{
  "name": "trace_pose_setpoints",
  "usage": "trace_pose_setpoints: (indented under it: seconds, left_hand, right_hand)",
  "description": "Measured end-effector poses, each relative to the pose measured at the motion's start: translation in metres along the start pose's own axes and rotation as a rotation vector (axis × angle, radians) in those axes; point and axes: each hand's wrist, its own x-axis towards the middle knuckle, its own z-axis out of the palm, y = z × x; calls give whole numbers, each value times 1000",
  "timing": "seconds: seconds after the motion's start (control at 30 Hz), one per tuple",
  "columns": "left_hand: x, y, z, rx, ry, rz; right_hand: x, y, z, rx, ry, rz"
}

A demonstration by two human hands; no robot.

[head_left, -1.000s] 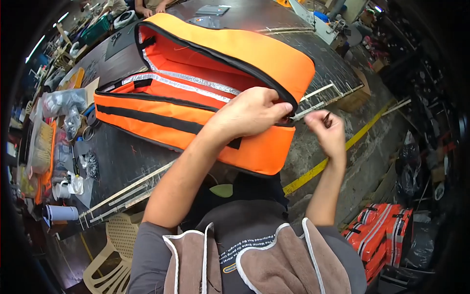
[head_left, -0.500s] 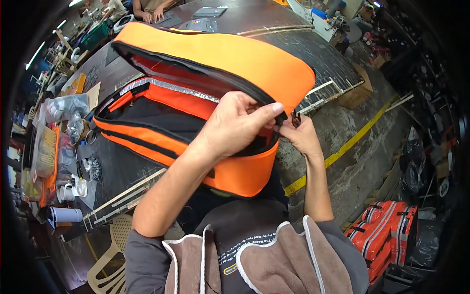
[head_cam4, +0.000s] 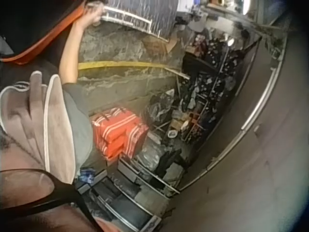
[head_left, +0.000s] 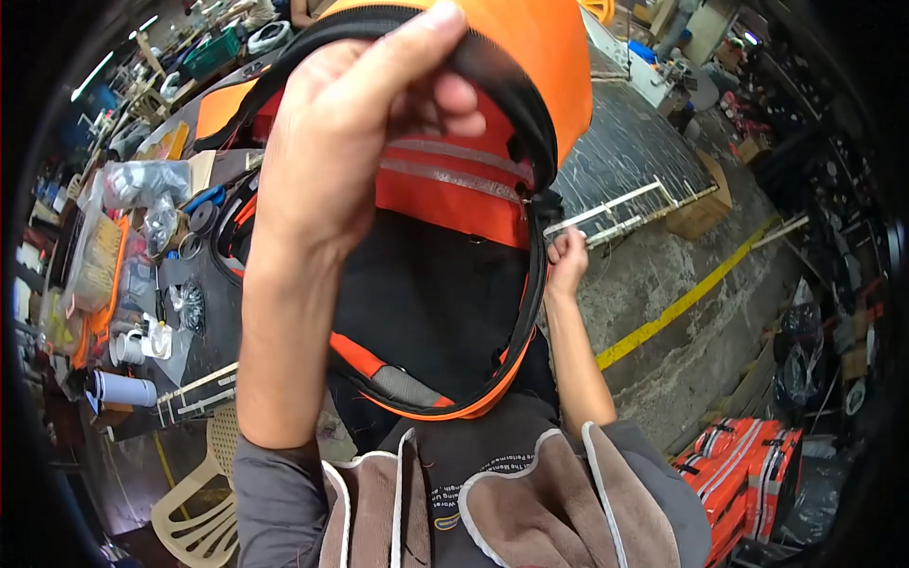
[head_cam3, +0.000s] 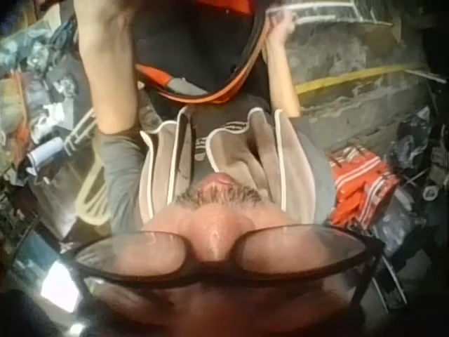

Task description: Inspecting and trimming loose threads from a bright orange trauma kit medical bag using thread snips in a factory setting.

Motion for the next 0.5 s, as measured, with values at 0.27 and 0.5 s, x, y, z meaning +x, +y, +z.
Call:
trace_pose_setpoints:
  seconds: [0.27, 0.5]
  left_hand:
    - [105, -26, 33, 230, -38, -6]
    - [108, -134, 46, 482, -131, -170]
  right_hand:
    - [-133, 61, 45, -566, -625, -393]
    - [-157, 58, 18, -482, -1168, 178]
